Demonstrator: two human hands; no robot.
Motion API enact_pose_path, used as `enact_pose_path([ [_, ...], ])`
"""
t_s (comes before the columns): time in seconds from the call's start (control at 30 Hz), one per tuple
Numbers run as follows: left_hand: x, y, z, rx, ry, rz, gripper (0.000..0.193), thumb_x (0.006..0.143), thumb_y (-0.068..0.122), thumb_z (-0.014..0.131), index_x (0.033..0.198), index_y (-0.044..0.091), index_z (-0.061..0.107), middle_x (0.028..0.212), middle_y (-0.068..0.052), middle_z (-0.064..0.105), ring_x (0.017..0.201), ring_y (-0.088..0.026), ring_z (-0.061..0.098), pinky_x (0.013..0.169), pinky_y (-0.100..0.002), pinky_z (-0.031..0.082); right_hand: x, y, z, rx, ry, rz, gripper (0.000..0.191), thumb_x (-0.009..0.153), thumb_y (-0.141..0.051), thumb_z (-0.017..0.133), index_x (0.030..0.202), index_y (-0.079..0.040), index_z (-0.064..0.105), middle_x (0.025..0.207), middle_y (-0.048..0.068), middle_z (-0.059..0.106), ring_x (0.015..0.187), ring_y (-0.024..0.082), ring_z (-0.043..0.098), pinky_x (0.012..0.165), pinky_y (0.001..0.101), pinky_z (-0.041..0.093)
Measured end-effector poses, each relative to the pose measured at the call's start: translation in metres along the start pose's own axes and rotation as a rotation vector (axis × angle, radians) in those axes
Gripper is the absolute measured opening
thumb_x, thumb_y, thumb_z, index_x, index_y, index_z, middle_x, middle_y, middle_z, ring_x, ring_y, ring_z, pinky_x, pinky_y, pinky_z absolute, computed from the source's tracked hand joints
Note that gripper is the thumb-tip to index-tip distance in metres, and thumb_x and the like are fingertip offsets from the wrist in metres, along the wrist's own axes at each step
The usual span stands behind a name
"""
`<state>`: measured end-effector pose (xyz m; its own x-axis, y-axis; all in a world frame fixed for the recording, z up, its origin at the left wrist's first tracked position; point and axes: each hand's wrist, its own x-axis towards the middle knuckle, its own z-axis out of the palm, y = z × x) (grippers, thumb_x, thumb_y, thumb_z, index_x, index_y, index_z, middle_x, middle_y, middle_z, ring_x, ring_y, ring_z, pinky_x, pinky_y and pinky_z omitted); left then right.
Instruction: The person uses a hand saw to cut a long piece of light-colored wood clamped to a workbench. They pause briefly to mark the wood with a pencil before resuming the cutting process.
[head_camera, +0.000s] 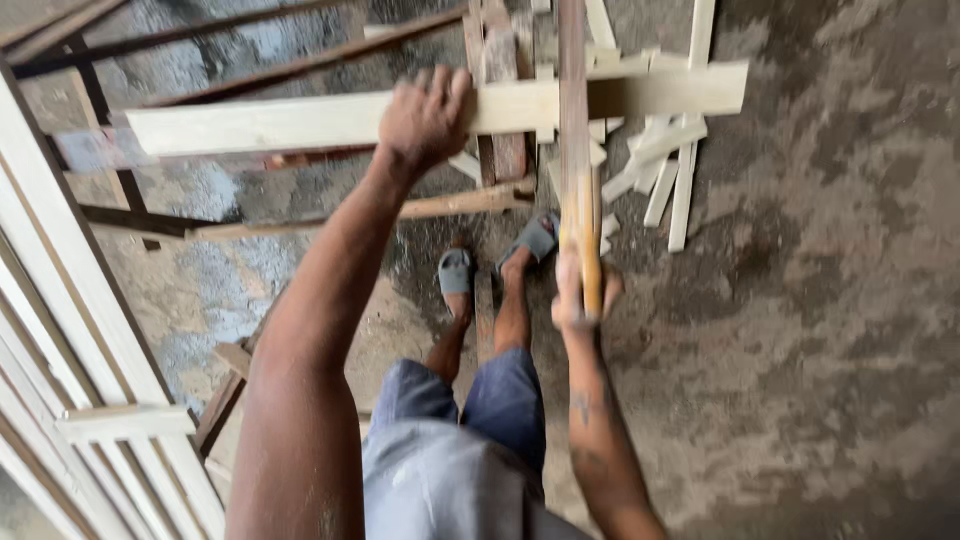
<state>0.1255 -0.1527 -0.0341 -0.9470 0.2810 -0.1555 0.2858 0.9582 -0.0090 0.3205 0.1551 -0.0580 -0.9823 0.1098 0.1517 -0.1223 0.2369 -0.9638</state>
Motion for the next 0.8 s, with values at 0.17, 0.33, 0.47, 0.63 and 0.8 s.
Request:
enact_pose_path([
  [0.17,-0.002,-0.002,0.005,0.043,0.051,0.019,0.051,0.1,0.034,0.054,0.141,0.005,0.043,0.121,-0.02,0.059,0.101,-0.031,0.064,0.077,-0.045,0.056,-0.069,-0.052,-0.041,-0.009,-0.075,-0.045,0.023,0.095,-0.01,0.062,0.112,0.005,0.064,0.106,0.015,0.071,0.085,0.022,0.07,0.076,0.0358,0.06],
  [0.33,0.003,-0.007,0.001,-0.045,-0.181,0.027,0.063,0.098,0.038,0.055,0.146,0.001,0.037,0.118,-0.023,0.059,0.094,-0.032,0.064,0.075,-0.044,0.057,-0.089,-0.065,-0.054,-0.045,-0.026,-0.032,0.022,0.095,-0.01,0.063,0.112,0.004,0.063,0.106,0.015,0.071,0.086,0.022,0.07,0.076,0.0357,0.059],
  [0.47,-0.001,-0.003,0.001,-0.081,-0.087,0.007,0.055,0.101,0.036,0.056,0.142,0.002,0.041,0.118,-0.019,0.06,0.098,-0.03,0.064,0.077,-0.044,0.057,-0.015,0.0,-0.014,-0.019,0.004,-0.002,0.022,0.096,-0.011,0.063,0.113,0.003,0.063,0.106,0.014,0.071,0.086,0.021,0.07,0.077,0.0357,0.059],
  [0.63,-0.003,-0.001,0.01,-0.035,-0.148,0.022,0.052,0.105,0.036,0.052,0.143,0.004,0.04,0.114,-0.018,0.059,0.096,-0.03,0.063,0.079,-0.045,0.055,-0.092,-0.033,-0.051,-0.058,-0.032,0.018,0.022,0.097,-0.013,0.064,0.113,0.002,0.062,0.105,0.014,0.07,0.086,0.021,0.069,0.077,0.0357,0.059],
  [0.8,0.002,-0.003,0.01,-0.051,-0.115,0.01,0.047,0.108,0.031,0.048,0.145,0.005,0.038,0.115,-0.019,0.058,0.097,-0.03,0.063,0.078,-0.044,0.054,-0.135,-0.063,-0.079,-0.086,-0.003,0.018,0.022,0.097,-0.014,0.065,0.113,0.001,0.062,0.105,0.013,0.07,0.087,0.021,0.069,0.077,0.0357,0.058],
])
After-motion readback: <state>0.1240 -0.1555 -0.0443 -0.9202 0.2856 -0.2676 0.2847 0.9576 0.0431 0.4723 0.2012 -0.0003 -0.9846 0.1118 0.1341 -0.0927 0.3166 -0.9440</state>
